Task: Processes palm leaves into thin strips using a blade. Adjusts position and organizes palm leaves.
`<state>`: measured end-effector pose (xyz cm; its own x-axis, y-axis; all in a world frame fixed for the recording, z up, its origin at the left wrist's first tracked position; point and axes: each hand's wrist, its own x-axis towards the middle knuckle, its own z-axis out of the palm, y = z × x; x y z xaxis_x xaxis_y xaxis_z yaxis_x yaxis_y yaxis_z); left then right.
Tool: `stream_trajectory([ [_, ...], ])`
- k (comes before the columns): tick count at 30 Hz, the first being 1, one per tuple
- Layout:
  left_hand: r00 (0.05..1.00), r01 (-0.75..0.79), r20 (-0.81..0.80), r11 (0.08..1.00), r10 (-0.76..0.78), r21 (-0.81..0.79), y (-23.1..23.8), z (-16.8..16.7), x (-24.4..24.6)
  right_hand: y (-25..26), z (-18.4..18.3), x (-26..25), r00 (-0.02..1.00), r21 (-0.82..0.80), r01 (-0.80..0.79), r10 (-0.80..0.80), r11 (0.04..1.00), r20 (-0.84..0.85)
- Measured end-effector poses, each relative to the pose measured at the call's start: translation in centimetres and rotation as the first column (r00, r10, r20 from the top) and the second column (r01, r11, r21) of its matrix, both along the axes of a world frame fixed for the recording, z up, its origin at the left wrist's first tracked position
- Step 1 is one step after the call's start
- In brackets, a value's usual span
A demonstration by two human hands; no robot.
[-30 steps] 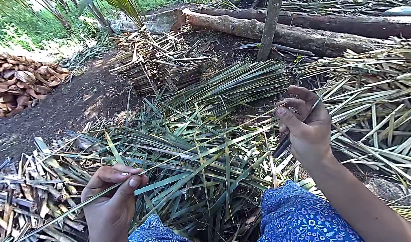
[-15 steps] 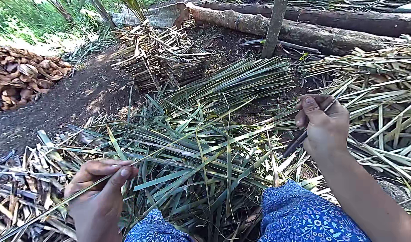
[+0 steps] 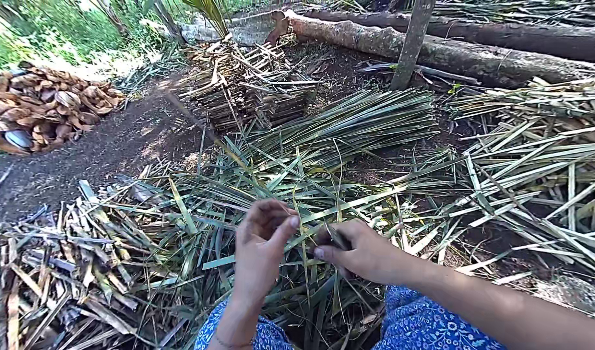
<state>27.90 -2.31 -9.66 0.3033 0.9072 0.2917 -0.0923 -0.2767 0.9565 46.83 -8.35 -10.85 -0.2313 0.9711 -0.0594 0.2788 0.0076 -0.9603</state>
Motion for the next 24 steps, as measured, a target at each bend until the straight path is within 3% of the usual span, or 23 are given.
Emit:
stream_trajectory([
  [3, 0.995, 0.068, -0.072, 0.997, -0.065, 0.032, -1.0, -0.8, 1.6, 0.2, -0.2, -0.9, 0.990, -0.014, 0.095, -0.096, 0.995, -0.105],
  [6, 0.998, 0.011, -0.058, 0.996, -0.006, 0.088, -0.7, -0.6, 2.1, 0.3, -0.1, -0.4, 0.987, -0.008, 0.121, -0.121, 0.993, -0.102],
  [10, 0.972, -0.039, -0.225, 0.988, 0.073, 0.152, 0.7, 0.6, 1.5, 0.4, 1.2, 0.7, 0.956, -0.094, 0.161, -0.179, 0.982, -0.231],
  [16, 0.900, 0.006, -0.408, 0.929, 0.156, 0.369, 0.9, 0.6, 1.2, -0.1, 1.0, 2.3, 0.883, -0.133, -0.104, 0.030, 0.986, -0.468],
  [24, 0.873, 0.022, -0.419, 0.838, 0.250, 0.546, -0.3, -0.2, 1.6, -0.6, 1.7, 1.0, 0.792, -0.096, -0.147, 0.059, 0.985, -0.608],
])
